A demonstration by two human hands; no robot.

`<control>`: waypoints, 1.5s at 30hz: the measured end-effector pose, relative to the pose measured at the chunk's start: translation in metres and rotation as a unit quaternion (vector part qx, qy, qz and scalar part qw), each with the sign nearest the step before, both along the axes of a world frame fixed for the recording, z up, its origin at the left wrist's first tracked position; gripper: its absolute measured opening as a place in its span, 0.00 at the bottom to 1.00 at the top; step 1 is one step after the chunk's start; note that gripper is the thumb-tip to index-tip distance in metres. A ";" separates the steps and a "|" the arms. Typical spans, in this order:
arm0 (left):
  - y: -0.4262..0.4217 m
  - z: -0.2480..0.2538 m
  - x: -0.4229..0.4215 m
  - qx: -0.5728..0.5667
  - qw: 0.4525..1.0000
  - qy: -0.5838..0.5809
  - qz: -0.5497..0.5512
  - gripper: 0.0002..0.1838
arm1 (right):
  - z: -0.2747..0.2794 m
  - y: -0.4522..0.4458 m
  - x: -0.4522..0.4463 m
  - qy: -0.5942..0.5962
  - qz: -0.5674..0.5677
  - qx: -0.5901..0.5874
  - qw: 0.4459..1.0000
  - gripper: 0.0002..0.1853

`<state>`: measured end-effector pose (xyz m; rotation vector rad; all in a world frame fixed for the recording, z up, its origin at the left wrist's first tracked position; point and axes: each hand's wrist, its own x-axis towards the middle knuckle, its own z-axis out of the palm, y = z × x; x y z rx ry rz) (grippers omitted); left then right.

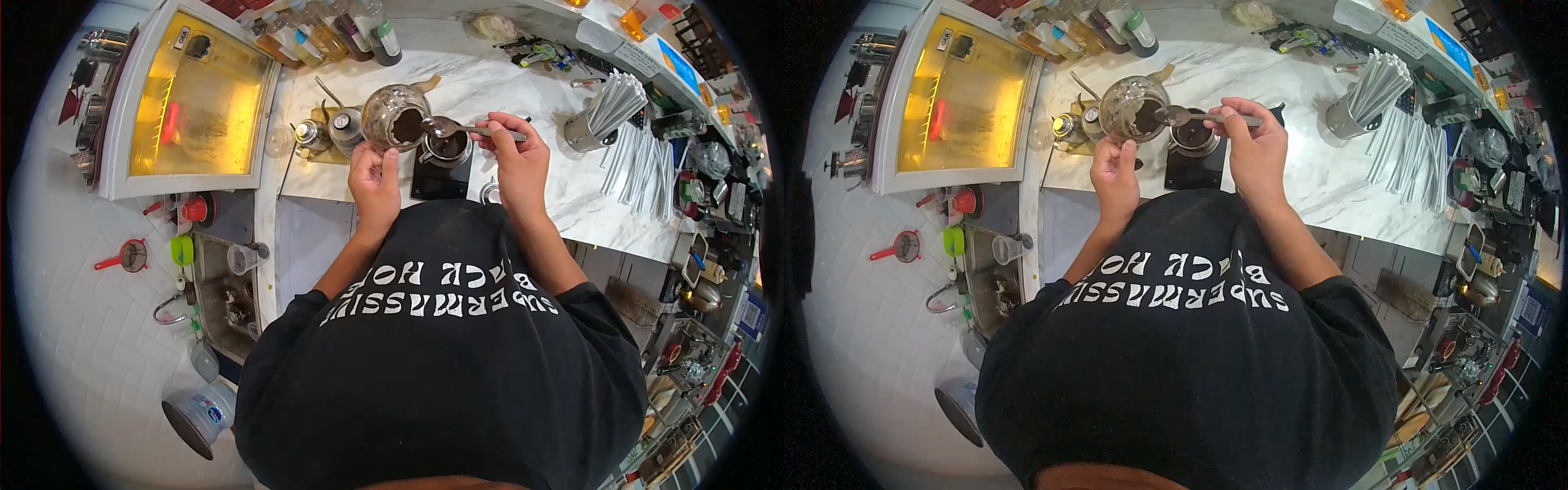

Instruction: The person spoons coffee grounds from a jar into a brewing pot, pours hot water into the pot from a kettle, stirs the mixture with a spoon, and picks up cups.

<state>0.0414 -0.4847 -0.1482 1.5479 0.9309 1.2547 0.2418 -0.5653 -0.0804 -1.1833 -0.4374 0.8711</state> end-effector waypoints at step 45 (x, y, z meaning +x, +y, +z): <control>-0.007 0.019 -0.003 0.078 0.995 0.024 -0.057 0.13 | -0.001 0.003 -0.032 -0.587 0.052 0.166 0.791 0.18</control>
